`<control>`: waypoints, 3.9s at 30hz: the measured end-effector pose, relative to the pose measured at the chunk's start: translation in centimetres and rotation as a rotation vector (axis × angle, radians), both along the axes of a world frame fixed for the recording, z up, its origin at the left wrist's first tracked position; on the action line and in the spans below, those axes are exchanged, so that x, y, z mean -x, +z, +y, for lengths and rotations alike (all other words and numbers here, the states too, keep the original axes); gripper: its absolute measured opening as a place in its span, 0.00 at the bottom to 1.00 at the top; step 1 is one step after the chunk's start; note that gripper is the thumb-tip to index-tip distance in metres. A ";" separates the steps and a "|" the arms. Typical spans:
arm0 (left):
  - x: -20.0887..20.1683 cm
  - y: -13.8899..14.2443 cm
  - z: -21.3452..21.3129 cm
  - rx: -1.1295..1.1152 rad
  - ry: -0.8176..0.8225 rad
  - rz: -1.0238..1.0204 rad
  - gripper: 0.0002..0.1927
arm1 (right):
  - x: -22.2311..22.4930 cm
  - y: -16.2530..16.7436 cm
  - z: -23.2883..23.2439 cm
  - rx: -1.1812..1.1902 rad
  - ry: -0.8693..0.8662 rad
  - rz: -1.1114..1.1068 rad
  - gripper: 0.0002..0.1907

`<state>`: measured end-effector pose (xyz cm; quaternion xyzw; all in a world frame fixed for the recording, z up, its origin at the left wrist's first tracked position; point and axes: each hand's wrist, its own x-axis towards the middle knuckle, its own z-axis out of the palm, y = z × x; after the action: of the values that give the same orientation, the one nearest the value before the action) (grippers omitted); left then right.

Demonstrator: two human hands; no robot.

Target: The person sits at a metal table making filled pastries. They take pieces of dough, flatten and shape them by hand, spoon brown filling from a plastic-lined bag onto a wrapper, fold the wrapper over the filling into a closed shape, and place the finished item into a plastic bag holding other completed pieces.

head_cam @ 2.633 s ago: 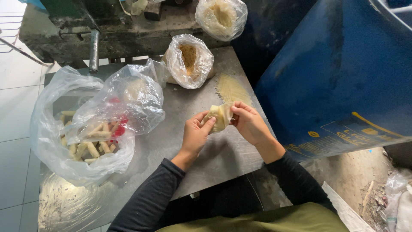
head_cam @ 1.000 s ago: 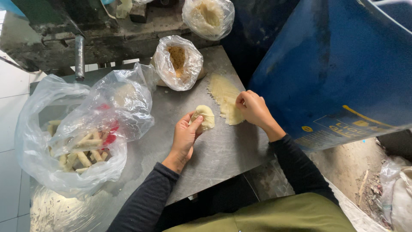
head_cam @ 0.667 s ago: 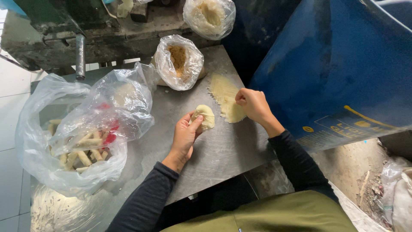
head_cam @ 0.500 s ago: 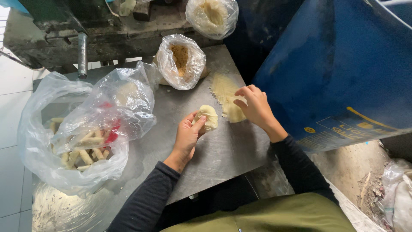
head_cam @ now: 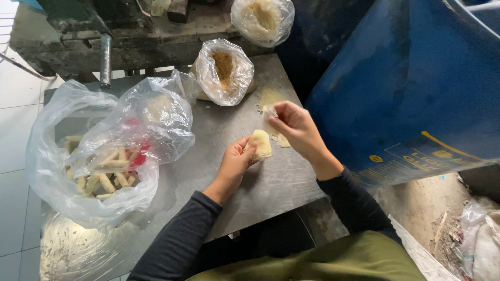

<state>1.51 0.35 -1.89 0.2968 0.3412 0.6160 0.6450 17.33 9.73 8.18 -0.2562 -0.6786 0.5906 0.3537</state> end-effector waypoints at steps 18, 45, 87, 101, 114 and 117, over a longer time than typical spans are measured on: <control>0.5 3.1 -1.0 -0.086 -0.098 0.075 0.26 | -2.0 -2.9 -0.7 -0.202 -0.040 -0.253 0.05; 0.6 0.0 -0.4 0.023 -0.003 0.077 0.20 | -7.8 -5.2 0.6 -1.145 -0.177 -0.610 0.11; -0.4 2.7 -1.6 -0.126 -0.071 0.337 0.29 | -3.0 -3.6 -4.2 -0.368 -0.082 -0.346 0.03; -0.4 0.2 -1.3 -0.185 0.067 0.376 0.15 | -2.9 -4.9 -4.4 -0.006 0.030 -0.149 0.11; 0.2 0.3 -0.4 0.008 0.157 0.119 0.20 | -7.8 -3.6 1.4 -0.622 -0.413 -0.387 0.03; 0.1 0.1 -0.4 0.012 0.140 0.114 0.19 | -8.3 -4.2 0.2 -0.849 -0.236 -0.529 0.03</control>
<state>1.37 -0.02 -1.76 0.3027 0.4010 0.6397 0.5817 25.67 9.98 4.01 -0.3053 -0.8914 0.1339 0.3070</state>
